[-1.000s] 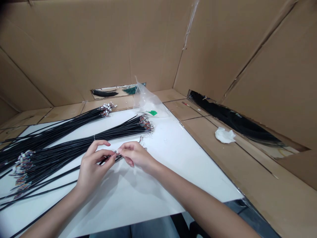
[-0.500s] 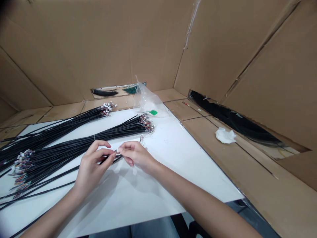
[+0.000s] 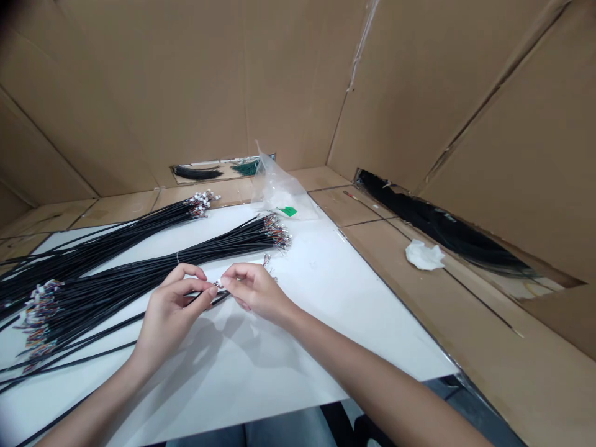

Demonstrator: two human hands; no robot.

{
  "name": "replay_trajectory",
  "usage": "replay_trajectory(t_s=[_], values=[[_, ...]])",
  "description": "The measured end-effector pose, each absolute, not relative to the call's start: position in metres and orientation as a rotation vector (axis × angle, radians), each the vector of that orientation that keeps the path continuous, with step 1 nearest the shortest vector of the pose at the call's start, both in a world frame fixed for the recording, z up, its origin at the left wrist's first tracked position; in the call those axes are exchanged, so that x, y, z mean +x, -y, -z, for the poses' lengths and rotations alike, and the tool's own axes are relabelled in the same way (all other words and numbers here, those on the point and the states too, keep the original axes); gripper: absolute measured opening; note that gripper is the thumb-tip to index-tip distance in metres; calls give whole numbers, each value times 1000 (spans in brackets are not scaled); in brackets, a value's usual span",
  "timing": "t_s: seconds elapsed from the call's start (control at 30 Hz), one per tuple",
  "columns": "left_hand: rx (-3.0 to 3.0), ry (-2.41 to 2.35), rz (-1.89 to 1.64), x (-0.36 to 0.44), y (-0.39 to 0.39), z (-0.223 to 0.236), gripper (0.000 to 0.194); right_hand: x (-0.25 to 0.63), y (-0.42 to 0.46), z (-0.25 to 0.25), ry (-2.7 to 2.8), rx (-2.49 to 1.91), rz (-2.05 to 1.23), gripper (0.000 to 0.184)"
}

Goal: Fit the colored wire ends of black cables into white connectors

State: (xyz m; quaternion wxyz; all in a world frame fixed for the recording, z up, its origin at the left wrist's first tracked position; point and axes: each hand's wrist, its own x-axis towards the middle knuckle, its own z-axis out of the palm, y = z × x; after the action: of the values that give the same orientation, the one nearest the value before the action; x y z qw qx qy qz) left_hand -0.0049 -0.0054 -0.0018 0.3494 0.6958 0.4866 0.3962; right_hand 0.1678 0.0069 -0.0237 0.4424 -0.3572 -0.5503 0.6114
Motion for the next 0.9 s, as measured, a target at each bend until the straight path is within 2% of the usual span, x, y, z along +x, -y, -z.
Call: replay_trajectory(t_s=[0.43,0.67,0.9], values=[[1743,-1179,-1002,-8,3,0,20,169,-5,21,1460,-863,-1491,32],[1739,-1163,-974,-10,2,-1,18,168,-3,18,1574,-908,-1355,31],[1764,-1159,-952,-10,-1,-1,16,168,-5,20,1555,-894,-1394,28]])
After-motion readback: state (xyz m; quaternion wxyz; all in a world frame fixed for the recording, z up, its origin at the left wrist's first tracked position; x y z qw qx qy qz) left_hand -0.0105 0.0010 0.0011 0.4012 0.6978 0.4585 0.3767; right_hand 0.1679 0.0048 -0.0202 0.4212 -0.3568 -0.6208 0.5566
